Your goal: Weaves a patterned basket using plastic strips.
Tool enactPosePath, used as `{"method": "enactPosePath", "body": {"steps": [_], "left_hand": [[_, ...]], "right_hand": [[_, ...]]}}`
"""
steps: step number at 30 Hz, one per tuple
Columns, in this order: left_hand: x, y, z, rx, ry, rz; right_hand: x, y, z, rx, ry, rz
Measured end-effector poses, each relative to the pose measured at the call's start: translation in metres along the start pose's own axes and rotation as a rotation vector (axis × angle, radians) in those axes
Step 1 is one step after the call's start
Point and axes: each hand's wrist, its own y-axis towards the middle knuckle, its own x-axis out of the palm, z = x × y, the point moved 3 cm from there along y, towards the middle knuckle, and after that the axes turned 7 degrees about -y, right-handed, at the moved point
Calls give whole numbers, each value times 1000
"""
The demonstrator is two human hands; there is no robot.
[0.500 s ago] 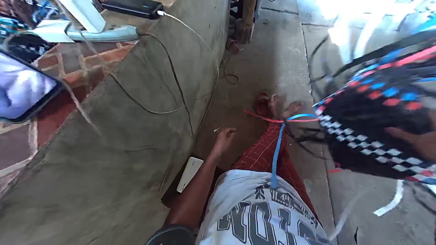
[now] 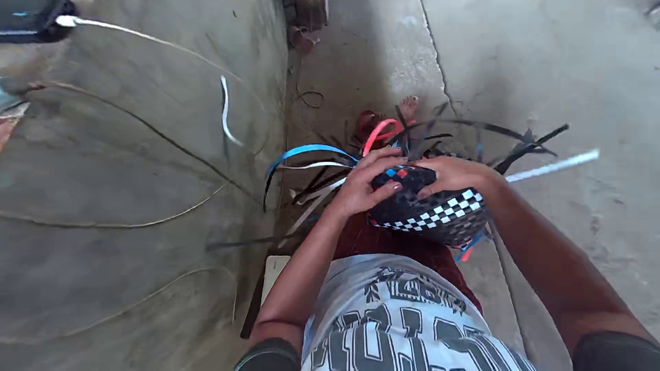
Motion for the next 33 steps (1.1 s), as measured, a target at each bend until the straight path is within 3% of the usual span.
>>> {"method": "enactPosePath", "body": {"steps": [5,8,13,22,33], "left_hand": [[34,12,-62,-219,11,-29],[34,17,-66,-353,-42,7],[30,10,-64,-376,-116,1],[24,-8,-78,-258,-222,152],[30,-7,-74,-325,-175,205]], "right_hand": [[18,3,31,132,-121,137],[28,-3,13,148,-181,355],[54,9,-7,46,-137,702],[60,25,-20,93,-168,756],[65,28,-19,101,-179,784]]}}
